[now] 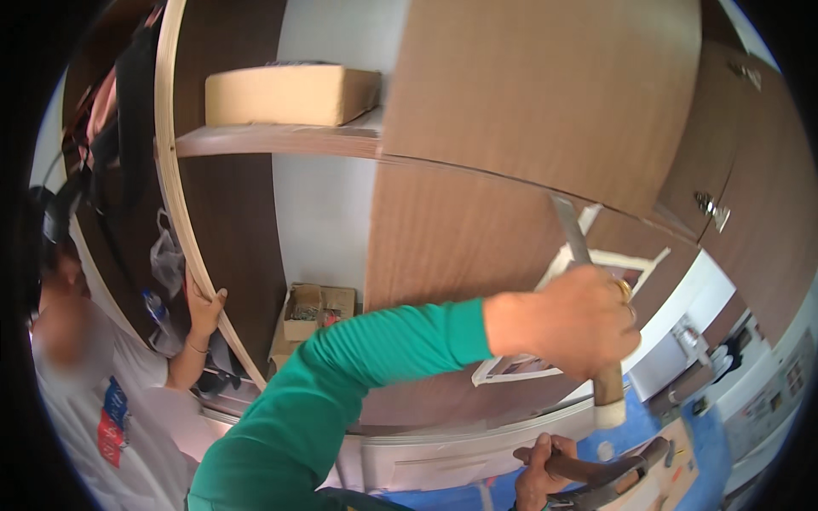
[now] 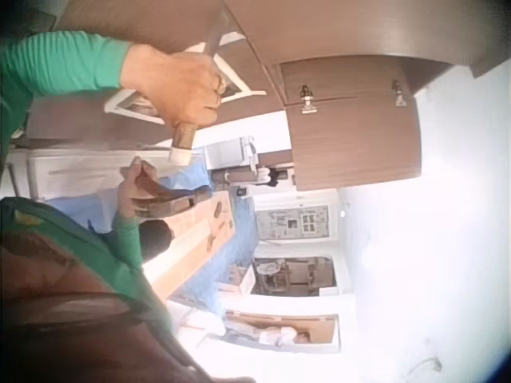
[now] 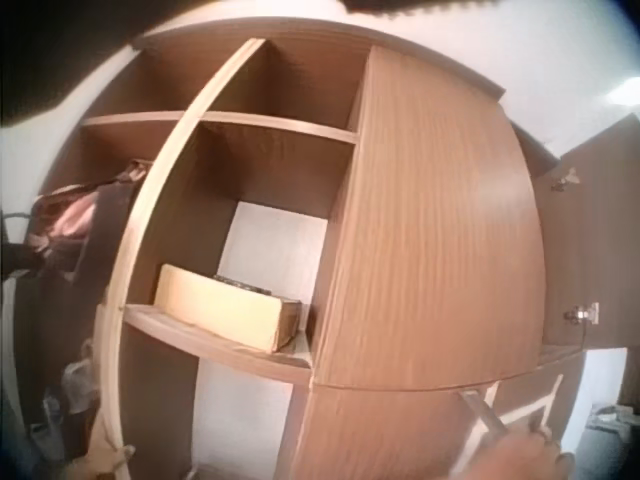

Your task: The person uses a hammer and a wooden block to tap a wooden cabinet door into place. Another person assists by holding the cabinet frame steady. The camera wearer repeatedly strikes the block to align the door with the cabinet structure.

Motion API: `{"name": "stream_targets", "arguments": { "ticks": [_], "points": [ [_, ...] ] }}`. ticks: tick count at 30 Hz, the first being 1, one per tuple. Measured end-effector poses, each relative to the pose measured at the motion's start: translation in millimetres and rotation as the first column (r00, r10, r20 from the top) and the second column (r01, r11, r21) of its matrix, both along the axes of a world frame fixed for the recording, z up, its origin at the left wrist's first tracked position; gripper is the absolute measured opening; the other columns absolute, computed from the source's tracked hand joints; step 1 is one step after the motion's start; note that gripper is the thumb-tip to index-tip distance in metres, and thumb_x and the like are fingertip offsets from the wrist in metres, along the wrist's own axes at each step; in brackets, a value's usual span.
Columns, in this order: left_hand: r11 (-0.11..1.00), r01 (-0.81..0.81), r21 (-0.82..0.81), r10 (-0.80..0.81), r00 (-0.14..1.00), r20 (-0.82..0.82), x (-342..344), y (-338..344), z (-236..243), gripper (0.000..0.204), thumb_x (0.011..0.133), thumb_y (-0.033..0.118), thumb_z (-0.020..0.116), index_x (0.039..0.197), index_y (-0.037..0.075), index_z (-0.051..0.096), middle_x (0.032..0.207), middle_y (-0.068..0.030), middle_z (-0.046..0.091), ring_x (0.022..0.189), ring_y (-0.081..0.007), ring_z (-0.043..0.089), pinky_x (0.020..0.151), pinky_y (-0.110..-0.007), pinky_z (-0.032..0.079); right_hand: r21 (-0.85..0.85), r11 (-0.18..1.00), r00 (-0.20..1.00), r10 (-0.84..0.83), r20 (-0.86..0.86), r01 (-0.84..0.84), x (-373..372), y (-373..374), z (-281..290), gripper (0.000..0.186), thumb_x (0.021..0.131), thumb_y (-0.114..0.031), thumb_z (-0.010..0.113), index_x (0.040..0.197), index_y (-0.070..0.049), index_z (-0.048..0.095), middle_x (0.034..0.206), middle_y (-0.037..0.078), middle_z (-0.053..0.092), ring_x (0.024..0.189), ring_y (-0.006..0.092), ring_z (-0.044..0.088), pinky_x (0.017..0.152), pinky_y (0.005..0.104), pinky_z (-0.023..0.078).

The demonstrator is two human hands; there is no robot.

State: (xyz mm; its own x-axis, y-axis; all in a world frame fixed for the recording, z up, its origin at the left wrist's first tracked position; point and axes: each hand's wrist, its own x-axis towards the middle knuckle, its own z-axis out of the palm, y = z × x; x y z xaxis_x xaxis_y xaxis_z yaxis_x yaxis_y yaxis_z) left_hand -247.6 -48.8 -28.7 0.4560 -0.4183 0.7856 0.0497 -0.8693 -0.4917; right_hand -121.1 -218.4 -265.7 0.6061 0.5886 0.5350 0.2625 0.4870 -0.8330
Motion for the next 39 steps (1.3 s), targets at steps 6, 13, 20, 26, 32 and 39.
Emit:
{"name": "stream_targets", "arguments": {
  "ticks": [6,13,20,26,32,39],
  "points": [
    [0.988,0.112,-0.11,-0.1,0.989,0.109,0.7,-2.8,1.5,0.026,0.058,0.029,0.08,0.066,0.008,0.066,0.063,-0.0084,0.066,0.067,-0.0291,0.068,0.055,-0.043,0.05,-0.045,0.986,0.969,-0.148,0.197,0.159,14.6,-5.1,16.9,0.018,0.101,-0.01,0.066,0.09,-0.004,0.053,0.065,0.001,0.051,0.051,0.0081,0.048,0.046,0.0255,0.041],
    [0.968,0.179,-0.175,-0.155,0.977,0.146,-1.6,-7.6,5.2,0.023,0.062,0.026,0.08,0.068,0.007,0.07,0.069,-0.0114,0.07,0.071,-0.0314,0.07,0.06,-0.043,0.051,0.017,0.985,0.982,-0.172,0.082,0.171,-0.2,-4.4,19.4,0.02,0.1,-0.01,0.066,0.088,-0.005,0.05,0.061,0.001,0.047,0.044,0.0088,0.046,0.041,0.0264,0.042],
    [0.948,0.247,-0.202,-0.212,0.96,0.18,4.7,-9.3,2.1,0.022,0.061,0.025,0.08,0.067,0.008,0.068,0.067,-0.01,0.067,0.068,-0.0302,0.068,0.058,-0.043,0.05,0.005,0.967,0.965,-0.254,0.058,0.254,-15.0,-0.9,31.7,0.02,0.099,-0.012,0.066,0.09,-0.006,0.05,0.058,-0.001,0.045,0.042,0.0095,0.045,0.039,0.026,0.041],
    [0.929,0.313,-0.196,-0.27,0.938,0.219,3.0,-11.8,1.9,0.021,0.06,0.024,0.079,0.066,0.009,0.065,0.066,-0.0089,0.065,0.066,-0.0292,0.066,0.056,-0.042,0.049,0.015,0.959,0.955,-0.284,0.081,0.283,-22.5,-1.4,38.6,0.021,0.099,-0.011,0.065,0.086,-0.006,0.05,0.057,-0.001,0.043,0.042,0.0089,0.042,0.039,0.0258,0.041],
    [0.909,0.376,-0.179,-0.328,0.912,0.247,-4.1,-11.6,-0.4,0.021,0.059,0.023,0.078,0.066,0.011,0.063,0.064,-0.0077,0.062,0.064,-0.0283,0.065,0.055,-0.041,0.048,0.033,0.949,0.947,-0.314,0.065,0.313,-30.5,1.2,42.3,0.018,0.099,-0.008,0.063,0.086,-0.005,0.051,0.058,0.0,0.044,0.043,0.0092,0.043,0.04,0.027,0.042],
    [0.901,0.395,-0.178,-0.334,0.896,0.293,-11.9,-6.9,-4.4,0.021,0.058,0.022,0.077,0.065,0.012,0.06,0.063,-0.0063,0.059,0.061,-0.0271,0.063,0.053,-0.04,0.047,0.0,0.954,0.951,-0.299,0.083,0.3,-38.9,3.4,41.9,0.018,0.1,-0.008,0.064,0.088,-0.006,0.051,0.065,0.0,0.048,0.046,0.0098,0.044,0.043,0.028,0.043]
  ]
}}
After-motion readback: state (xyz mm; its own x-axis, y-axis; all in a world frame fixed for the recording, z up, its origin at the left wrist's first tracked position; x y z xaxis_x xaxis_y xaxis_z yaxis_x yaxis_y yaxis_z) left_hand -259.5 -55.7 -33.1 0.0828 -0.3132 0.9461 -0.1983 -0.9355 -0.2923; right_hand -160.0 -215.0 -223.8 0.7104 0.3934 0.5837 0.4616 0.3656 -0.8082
